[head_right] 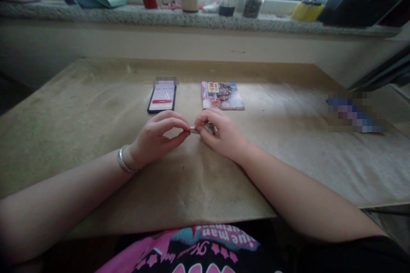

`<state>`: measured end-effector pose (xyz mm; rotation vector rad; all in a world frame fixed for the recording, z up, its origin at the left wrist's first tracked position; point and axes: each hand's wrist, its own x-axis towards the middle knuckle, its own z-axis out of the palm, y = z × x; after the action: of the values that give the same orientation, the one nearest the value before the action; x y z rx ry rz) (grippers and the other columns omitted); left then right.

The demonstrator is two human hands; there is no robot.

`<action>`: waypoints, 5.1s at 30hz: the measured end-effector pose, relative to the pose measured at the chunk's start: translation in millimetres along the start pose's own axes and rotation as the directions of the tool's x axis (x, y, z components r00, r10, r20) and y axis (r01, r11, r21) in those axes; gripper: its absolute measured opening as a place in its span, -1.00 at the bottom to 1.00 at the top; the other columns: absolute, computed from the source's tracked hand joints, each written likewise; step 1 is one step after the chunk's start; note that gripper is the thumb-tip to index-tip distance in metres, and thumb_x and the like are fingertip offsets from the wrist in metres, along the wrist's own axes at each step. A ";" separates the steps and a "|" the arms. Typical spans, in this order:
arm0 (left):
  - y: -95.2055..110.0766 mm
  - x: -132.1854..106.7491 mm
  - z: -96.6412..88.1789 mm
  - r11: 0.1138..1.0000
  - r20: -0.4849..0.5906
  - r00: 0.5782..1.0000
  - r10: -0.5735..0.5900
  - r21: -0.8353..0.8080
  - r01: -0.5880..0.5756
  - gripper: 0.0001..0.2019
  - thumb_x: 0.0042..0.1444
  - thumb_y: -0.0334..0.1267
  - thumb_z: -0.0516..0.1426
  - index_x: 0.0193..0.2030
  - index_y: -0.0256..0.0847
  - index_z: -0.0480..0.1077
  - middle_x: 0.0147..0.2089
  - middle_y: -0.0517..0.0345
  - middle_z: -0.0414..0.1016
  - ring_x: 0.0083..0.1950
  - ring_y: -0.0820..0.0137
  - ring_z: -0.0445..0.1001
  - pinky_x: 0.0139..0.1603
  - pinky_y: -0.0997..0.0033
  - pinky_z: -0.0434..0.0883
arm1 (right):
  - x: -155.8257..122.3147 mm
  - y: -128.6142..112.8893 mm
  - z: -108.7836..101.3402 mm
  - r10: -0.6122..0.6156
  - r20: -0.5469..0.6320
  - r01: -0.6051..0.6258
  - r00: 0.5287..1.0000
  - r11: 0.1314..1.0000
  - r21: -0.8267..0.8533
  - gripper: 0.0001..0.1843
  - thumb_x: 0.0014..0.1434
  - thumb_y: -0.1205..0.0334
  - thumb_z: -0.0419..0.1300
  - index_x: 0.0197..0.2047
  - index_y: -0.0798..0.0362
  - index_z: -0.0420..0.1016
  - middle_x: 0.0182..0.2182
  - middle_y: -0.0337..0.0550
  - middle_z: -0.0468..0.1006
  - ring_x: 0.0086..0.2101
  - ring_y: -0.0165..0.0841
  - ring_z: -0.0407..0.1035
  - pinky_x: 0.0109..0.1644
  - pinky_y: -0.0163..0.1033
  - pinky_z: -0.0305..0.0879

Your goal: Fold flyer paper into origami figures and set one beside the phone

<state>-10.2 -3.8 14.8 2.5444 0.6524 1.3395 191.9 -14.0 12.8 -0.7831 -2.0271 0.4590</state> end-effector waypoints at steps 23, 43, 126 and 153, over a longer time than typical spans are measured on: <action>5.9 0.7 -0.1 0.999 -0.024 0.999 -0.035 -0.019 0.035 -0.95 0.12 -0.37 0.21 -0.26 -0.21 0.46 -0.31 0.16 0.57 -0.27 0.45 0.50 -0.18 0.42 0.44 | -1.1 -2.8 -1.2 -0.060 -0.006 0.060 0.998 0.998 0.019 -0.93 0.16 0.35 0.17 -0.30 -0.02 0.42 -0.37 -0.19 0.54 -0.28 -0.33 0.41 -0.14 -0.14 0.34; 11.9 -1.5 2.0 0.935 -0.056 0.943 -0.329 -0.159 0.317 -0.90 0.08 -0.25 0.26 -0.33 -0.23 0.50 -0.33 0.12 0.56 -0.29 0.43 0.51 -0.23 0.44 0.44 | -2.7 -14.9 5.6 0.059 -0.083 -0.069 0.995 0.990 -0.126 -0.95 0.15 0.30 0.22 -0.36 -0.03 0.47 -0.36 -0.18 0.55 -0.23 -0.29 0.41 -0.11 -0.11 0.35; -3.9 -3.2 9.2 0.708 0.153 0.811 -0.564 -0.416 0.571 -0.76 0.08 -0.12 0.24 -0.24 -0.27 0.51 -0.27 0.11 0.58 -0.29 0.45 0.51 -0.27 0.50 0.45 | -4.7 -0.9 13.9 0.367 -0.013 -0.365 0.930 0.929 0.063 -0.80 0.10 0.22 0.22 -0.18 0.03 0.55 -0.30 -0.16 0.54 -0.36 -0.40 0.39 -0.39 -0.30 0.37; -6.1 -6.2 1.2 0.906 0.325 0.854 -0.407 0.261 0.333 -0.66 0.19 -0.29 0.07 0.11 -0.19 0.41 -0.02 0.02 0.42 -0.04 0.32 0.41 0.07 0.25 0.38 | -0.1 10.9 -2.7 0.365 0.208 -0.211 0.908 0.824 -0.525 -0.66 0.07 0.11 0.25 -0.09 0.05 0.57 -0.38 -0.12 0.47 -0.34 -0.30 0.35 -0.23 -0.23 0.25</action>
<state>-14.2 -1.2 7.3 2.5328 1.1656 0.6657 198.0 -6.0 7.9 -1.4289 -2.3570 0.2327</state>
